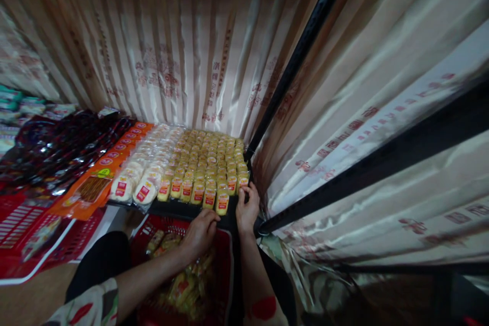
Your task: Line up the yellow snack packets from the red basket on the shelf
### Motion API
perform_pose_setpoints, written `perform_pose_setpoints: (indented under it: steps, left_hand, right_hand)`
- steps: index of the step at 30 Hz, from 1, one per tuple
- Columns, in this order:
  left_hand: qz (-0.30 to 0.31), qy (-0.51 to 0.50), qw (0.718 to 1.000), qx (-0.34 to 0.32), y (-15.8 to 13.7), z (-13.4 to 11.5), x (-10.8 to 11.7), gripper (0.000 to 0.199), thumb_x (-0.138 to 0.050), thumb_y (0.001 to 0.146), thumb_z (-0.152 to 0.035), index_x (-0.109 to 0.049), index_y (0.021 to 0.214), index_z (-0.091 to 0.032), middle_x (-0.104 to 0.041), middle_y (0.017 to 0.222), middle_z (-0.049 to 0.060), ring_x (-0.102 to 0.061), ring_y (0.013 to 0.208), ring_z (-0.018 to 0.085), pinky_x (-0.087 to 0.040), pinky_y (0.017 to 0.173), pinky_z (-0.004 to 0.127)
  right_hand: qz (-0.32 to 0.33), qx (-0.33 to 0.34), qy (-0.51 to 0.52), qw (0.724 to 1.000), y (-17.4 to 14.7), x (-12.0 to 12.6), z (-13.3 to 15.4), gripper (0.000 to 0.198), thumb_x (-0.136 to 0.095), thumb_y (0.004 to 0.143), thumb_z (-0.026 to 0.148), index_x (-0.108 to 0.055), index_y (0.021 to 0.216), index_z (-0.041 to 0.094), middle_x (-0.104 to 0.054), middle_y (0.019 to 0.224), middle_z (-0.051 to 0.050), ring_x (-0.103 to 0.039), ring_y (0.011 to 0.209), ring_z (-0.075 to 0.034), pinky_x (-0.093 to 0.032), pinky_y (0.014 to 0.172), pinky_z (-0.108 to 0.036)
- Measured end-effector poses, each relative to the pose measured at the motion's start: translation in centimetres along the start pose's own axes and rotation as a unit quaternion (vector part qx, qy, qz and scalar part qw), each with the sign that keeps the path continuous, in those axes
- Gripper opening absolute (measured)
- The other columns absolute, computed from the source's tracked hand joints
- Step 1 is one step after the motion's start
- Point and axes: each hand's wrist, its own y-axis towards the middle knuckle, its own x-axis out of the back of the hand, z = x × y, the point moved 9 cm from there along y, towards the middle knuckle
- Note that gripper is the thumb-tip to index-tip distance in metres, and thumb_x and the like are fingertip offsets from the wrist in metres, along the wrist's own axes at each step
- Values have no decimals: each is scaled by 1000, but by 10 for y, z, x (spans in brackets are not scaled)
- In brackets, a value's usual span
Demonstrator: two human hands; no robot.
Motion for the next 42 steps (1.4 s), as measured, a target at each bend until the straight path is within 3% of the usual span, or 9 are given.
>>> perform_pose_setpoints:
  steps: [6, 11, 13, 17, 23, 30, 36, 42]
  left_hand:
    - [-72, -14, 997, 26, -4, 0, 7, 23, -38, 81, -10, -56, 92, -18, -58, 94, 6, -57, 90, 15, -48, 86, 30]
    - [-61, -34, 997, 42, -6, 1, 3, 34, -41, 76, -7, -51, 108, -16, -58, 107, 8, -58, 93, 14, -48, 89, 30]
    - [-53, -42, 996, 64, -8, 5, 1, 36, -41, 75, -5, -51, 108, -16, -59, 108, 8, -59, 94, 14, -48, 90, 30]
    - [-59, -59, 995, 57, -12, 5, 1, 37, -40, 73, -2, -53, 105, -15, -61, 105, 7, -58, 99, 14, -46, 93, 31]
    - [-59, -82, 995, 8, -6, -19, -2, 44, -39, 72, -2, -51, 112, -15, -59, 112, 9, -56, 104, 16, -43, 98, 34]
    - [-34, -56, 996, 61, 27, -29, -20, 49, -40, 70, -2, -52, 117, -11, -55, 120, 12, -51, 113, 18, -38, 104, 34]
    - [-7, -27, 997, 78, 32, -23, -26, 53, -38, 70, -2, -50, 122, -7, -51, 124, 14, -48, 118, 19, -35, 107, 31]
    - [9, -4, 998, 66, 31, -10, -30, 54, -37, 72, -3, -50, 124, -9, -52, 121, 14, -52, 111, 19, -40, 101, 32]
  right_hand:
    - [-2, 6, 6, 1000, -21, 19, 24, 34, -41, 88, 41, -61, 95, 14, -61, 106, -14, -55, 103, -22, -43, 87, -37]
    - [134, -17, -30, 990, -55, 2, 39, 41, -49, 83, 47, -59, 108, 16, -64, 94, -9, -58, 82, -21, -46, 77, -34]
    - [153, -30, -43, 987, -63, -4, 38, 45, -49, 82, 47, -57, 112, 15, -64, 93, -9, -58, 82, -22, -46, 76, -34]
    - [158, -29, -26, 987, -67, -7, 37, 41, -46, 83, 44, -59, 108, 15, -63, 90, -10, -57, 85, -23, -48, 73, -35]
    - [125, -58, 24, 990, -56, 8, 34, 43, -45, 83, 44, -55, 113, 15, -60, 97, -11, -57, 80, -20, -51, 64, -31]
    - [100, -93, 13, 991, -32, 5, 13, 45, -45, 81, 42, -51, 117, 14, -61, 101, -12, -58, 84, -21, -50, 68, -32]
    - [119, -123, 28, 985, -35, -9, -5, 38, -44, 82, 40, -49, 112, 18, -60, 100, -9, -60, 76, -18, -50, 68, -31]
    - [78, -52, -35, 995, -33, -5, 5, 27, -44, 84, 42, -57, 88, 18, -56, 92, -9, -55, 85, -21, -46, 78, -35]
